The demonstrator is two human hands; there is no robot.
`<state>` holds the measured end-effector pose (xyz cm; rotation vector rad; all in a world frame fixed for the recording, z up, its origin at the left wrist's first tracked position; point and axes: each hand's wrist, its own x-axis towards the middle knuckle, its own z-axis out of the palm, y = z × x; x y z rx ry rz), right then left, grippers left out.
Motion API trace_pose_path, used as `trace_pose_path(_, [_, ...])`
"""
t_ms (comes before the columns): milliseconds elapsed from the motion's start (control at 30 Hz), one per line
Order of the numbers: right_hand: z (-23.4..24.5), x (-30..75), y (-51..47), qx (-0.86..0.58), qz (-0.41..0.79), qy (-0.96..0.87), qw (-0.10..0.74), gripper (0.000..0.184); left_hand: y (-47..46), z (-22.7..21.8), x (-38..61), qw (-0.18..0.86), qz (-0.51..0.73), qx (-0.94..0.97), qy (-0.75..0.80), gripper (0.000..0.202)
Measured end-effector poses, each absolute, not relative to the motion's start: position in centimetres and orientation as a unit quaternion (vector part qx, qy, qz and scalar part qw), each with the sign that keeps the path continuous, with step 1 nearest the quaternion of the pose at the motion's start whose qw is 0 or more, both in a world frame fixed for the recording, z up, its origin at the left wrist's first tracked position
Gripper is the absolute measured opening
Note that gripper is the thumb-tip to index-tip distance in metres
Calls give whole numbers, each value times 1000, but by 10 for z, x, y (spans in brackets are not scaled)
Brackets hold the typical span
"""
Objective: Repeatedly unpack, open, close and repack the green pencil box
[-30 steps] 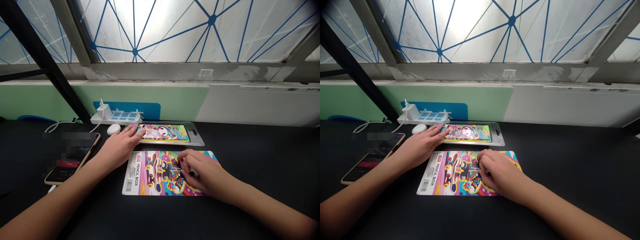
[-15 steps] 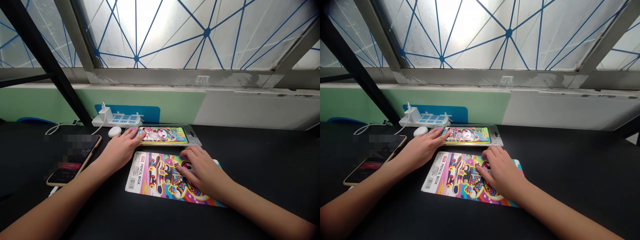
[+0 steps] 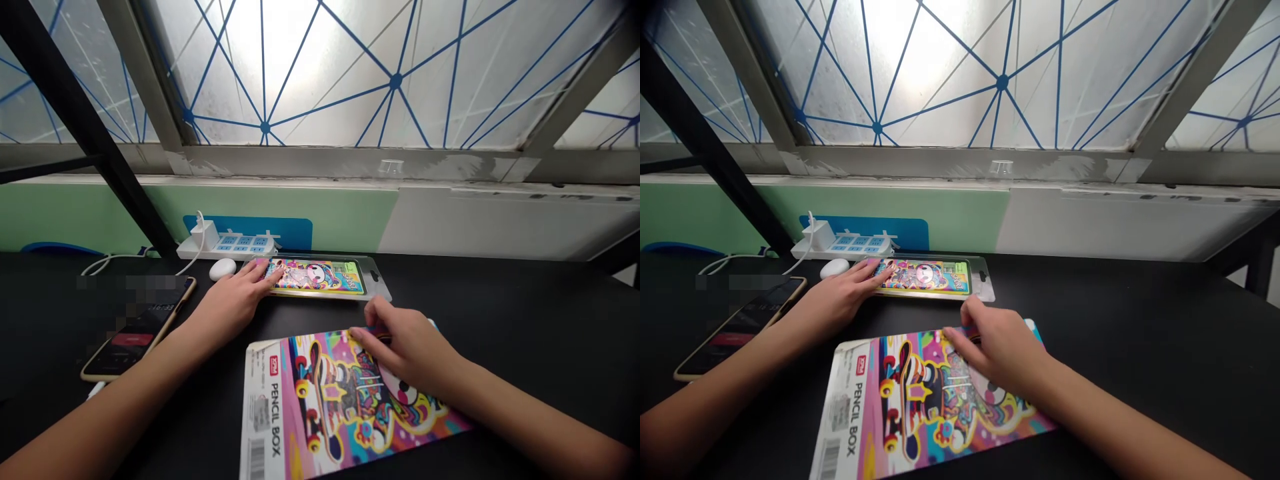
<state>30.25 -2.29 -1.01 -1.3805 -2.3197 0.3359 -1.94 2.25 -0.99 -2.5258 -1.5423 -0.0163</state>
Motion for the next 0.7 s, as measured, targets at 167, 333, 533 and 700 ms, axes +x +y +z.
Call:
trace_pose_path(167, [2,357,25,-560,190,-791,160,46,8,1,-19,97,4,-856,-509,68])
trace_pose_path(333, [-3,419,61,-603,212,-759,124,58,-4,5,-26,94,25,-863,-496,73])
trace_pose_path(533, [-4,409,53,-611,195,-753,148,48,-7,7,-23,67,-29,-876,-477,59])
trace_pose_path(700, [-3,384,44,-599,193,-760,159,46,-6,0,-4,55,-77,-878,-470,71])
